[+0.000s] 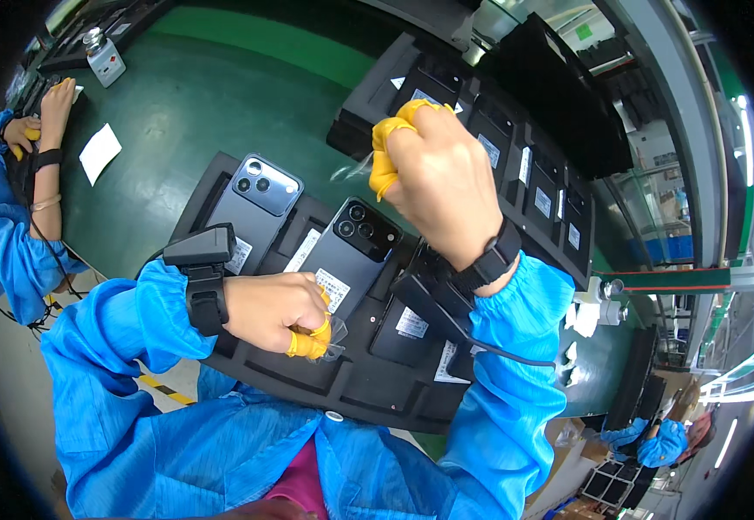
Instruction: Cleaning the camera lenses and back surfaces of smartphones on an assembly line.
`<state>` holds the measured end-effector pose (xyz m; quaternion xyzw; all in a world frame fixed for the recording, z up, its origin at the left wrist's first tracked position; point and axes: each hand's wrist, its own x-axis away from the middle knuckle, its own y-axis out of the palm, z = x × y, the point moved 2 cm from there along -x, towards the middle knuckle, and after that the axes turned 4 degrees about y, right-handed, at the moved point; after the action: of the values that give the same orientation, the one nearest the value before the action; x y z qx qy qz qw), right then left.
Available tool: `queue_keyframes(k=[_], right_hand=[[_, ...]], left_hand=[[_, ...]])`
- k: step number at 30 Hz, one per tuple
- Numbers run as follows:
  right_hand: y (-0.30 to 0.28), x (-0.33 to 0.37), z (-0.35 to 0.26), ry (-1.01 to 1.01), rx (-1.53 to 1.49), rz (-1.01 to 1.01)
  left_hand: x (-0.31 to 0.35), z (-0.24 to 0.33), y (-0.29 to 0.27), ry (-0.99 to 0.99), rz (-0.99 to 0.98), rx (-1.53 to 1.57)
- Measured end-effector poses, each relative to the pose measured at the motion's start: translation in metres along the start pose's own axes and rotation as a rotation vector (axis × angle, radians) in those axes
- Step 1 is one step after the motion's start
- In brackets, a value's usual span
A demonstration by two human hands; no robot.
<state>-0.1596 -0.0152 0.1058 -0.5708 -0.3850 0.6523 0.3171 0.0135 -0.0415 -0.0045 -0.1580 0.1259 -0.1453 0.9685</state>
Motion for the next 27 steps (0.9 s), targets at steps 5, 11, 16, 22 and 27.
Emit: queue_keyframes(k=[5,11,16,22,27], right_hand=[[-0.026,0.024,-0.020,0.018,-0.036,-0.084],[-0.054,0.096,-0.067,0.237,-0.278,-0.325],[-0.053,0.103,-0.099,0.184,-0.466,-0.273],[-0.045,0.090,-0.109,0.152,-0.520,-0.316],[-0.037,0.058,-0.098,0.133,-0.673,-0.327]], left_hand=[[0.002,0.005,-0.001,0.032,0.033,0.033],[0.018,0.041,-0.015,-0.238,-0.064,-0.096],[0.019,0.050,-0.005,-0.126,0.031,-0.200],[0.032,0.046,0.007,0.065,0.119,-0.112],[0.063,0.046,-0.012,0.080,0.258,-0.104]])
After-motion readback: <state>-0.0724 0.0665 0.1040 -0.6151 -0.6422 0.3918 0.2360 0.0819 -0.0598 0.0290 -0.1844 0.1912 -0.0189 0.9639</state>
